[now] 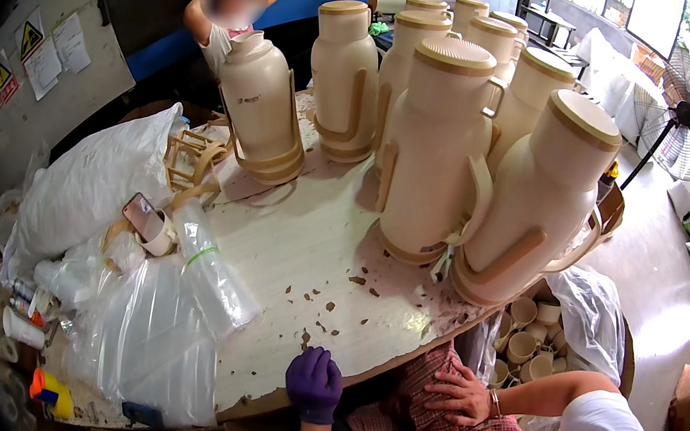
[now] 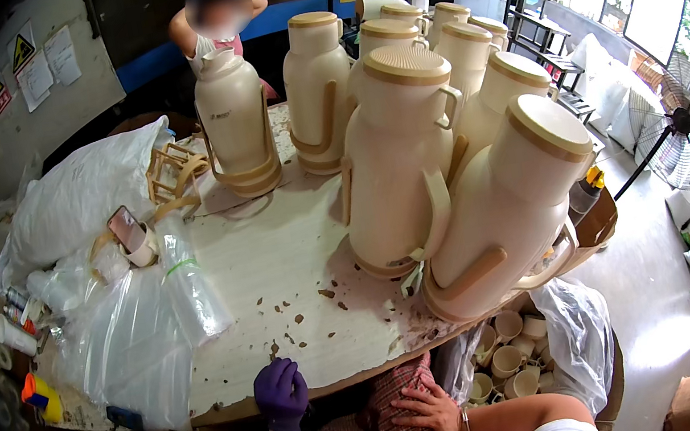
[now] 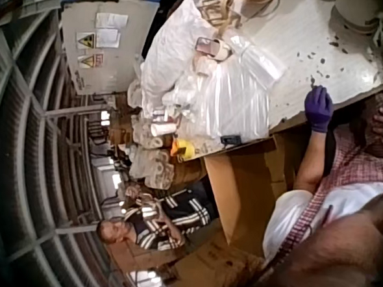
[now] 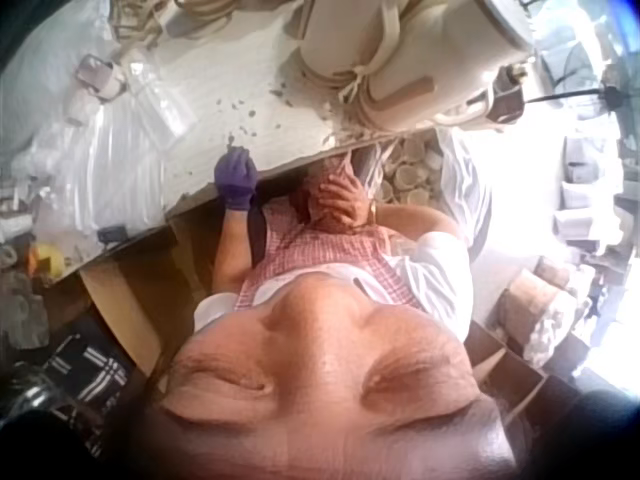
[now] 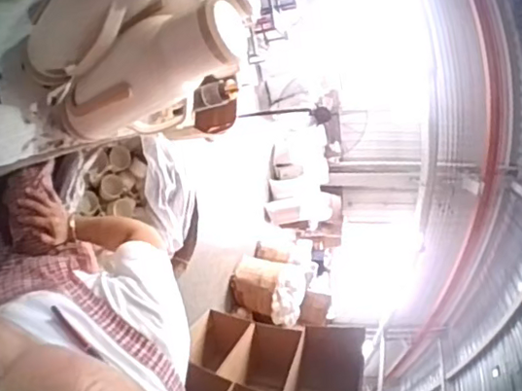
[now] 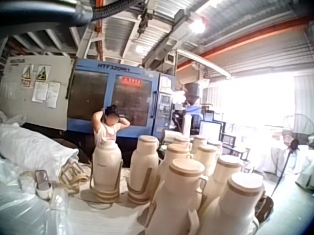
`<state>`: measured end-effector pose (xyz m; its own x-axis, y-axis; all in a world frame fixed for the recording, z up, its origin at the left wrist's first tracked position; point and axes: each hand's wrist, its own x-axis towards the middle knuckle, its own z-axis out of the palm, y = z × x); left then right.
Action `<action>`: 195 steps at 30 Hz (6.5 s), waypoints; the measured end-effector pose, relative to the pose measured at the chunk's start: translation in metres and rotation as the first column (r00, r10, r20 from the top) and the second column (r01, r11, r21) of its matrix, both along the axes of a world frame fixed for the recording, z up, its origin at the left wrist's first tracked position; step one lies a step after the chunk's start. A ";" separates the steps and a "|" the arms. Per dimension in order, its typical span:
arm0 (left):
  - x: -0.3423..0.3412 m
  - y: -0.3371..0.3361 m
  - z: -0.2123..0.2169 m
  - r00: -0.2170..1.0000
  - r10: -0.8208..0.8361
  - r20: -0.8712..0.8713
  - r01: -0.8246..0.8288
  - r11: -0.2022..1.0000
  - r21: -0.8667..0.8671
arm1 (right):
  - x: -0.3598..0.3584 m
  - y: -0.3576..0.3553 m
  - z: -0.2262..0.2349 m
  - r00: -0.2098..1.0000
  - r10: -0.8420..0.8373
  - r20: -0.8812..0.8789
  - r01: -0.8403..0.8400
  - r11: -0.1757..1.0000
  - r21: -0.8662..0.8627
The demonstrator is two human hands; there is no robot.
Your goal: The person assembles beige plastic pitchers by picking up a pitcher body and screwing on a lid. They repeat this process for multiple units, placing the finished pitchers on a table.
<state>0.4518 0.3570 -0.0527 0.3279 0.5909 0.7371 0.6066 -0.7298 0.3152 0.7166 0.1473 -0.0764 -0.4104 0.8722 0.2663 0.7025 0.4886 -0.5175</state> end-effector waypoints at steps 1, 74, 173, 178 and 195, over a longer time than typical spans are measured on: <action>0.000 0.000 0.001 1.000 0.004 0.008 -0.004 1.000 0.004 | 0.000 0.000 0.001 1.000 -0.002 -0.002 0.002 1.000 0.006; -0.007 -0.001 -0.002 0.997 -0.040 0.071 0.041 0.999 -0.014 | -0.007 -0.001 0.009 0.996 -0.044 0.081 0.043 0.999 0.010; -0.005 0.001 0.000 0.997 -0.025 0.076 0.025 1.000 0.006 | -0.005 0.000 0.007 0.998 -0.044 0.047 0.043 0.999 0.012; -0.004 0.001 -0.003 0.997 -0.020 0.081 0.017 0.999 0.040 | -0.002 0.001 0.003 0.997 -0.036 0.062 0.034 0.999 0.038; -0.005 -0.002 0.005 0.997 -0.028 0.077 0.024 0.998 0.061 | -0.008 0.003 0.015 0.999 0.029 0.034 -0.033 0.993 0.117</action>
<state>0.4471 0.3545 -0.0476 0.2826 0.5373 0.7946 0.5624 -0.7639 0.3164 0.7087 0.1505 -0.0618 -0.4467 0.8226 0.3518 0.7017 0.5661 -0.4326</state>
